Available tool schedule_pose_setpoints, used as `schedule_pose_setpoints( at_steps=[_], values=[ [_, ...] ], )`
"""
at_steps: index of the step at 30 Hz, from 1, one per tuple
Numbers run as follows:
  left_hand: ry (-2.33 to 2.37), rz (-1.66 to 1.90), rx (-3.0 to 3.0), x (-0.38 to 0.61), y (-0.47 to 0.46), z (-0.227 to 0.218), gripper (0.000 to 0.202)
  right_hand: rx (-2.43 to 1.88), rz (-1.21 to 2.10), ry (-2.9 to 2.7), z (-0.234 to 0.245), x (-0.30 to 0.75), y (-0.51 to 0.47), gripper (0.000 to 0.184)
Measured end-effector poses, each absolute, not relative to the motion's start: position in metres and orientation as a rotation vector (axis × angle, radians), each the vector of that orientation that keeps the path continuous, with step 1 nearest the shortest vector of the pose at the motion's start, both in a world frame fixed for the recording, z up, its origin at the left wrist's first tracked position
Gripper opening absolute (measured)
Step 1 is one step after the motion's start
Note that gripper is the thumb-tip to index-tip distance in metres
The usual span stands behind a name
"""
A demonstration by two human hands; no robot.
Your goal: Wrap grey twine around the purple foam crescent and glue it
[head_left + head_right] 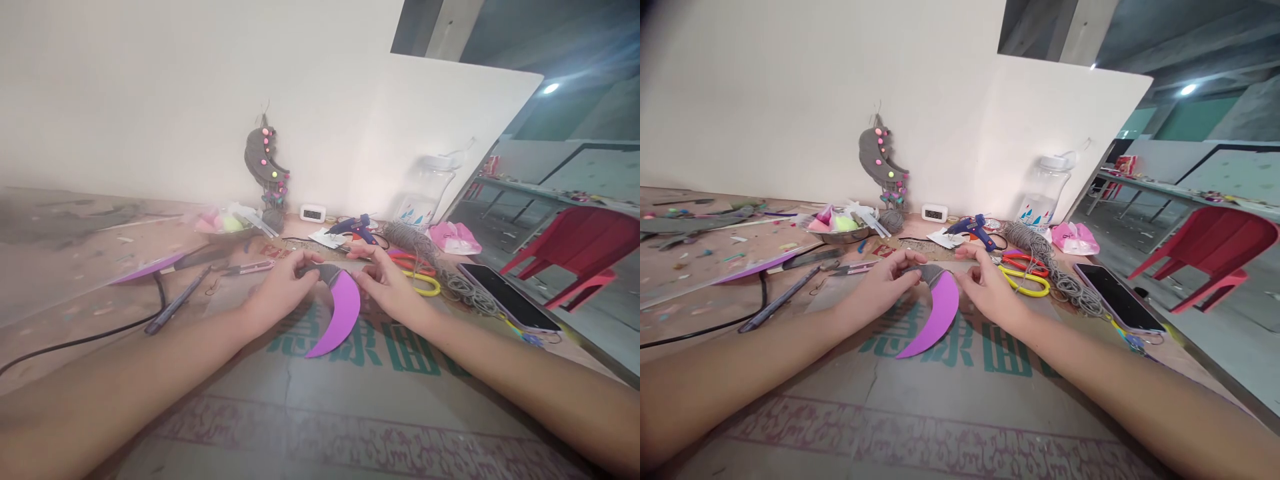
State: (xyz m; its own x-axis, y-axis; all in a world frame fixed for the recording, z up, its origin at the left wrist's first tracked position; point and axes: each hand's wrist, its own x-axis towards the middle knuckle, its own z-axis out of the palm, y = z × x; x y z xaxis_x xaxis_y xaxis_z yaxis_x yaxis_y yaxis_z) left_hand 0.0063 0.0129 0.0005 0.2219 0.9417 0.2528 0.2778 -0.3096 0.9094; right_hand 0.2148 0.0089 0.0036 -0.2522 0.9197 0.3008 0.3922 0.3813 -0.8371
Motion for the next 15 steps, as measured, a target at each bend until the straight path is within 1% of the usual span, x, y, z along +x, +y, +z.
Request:
schedule_pose_setpoints(
  at_steps=[1,2,4,5,10,13,15],
  values=[
    [1.149,1.104,1.754,0.006,0.012,0.001,0.027,-1.181,0.855,-1.836,0.006,0.215,0.009,0.037],
    [1.152,1.099,1.767,0.007,0.012,0.002,0.029,-1.223,0.901,-1.868,0.008,0.215,0.009,0.037],
    [1.153,1.101,1.786,0.006,0.012,0.002,0.030,-1.300,0.941,-1.956,0.011,0.215,0.010,0.027],
    [1.151,1.105,1.793,0.006,0.012,0.001,0.030,-1.313,0.914,-1.997,0.012,0.215,0.011,0.024],
    [1.149,1.103,1.810,0.006,0.012,0.002,0.030,-1.243,0.608,-2.044,0.023,0.217,0.012,0.027],
    [1.216,1.126,1.753,0.005,0.012,0.004,0.032,-1.338,0.543,-2.131,0.045,0.226,0.010,0.028],
    [1.246,1.135,1.659,0.004,0.015,0.003,0.037,-1.432,0.537,-2.307,0.064,0.237,0.009,0.026]
  ],
)
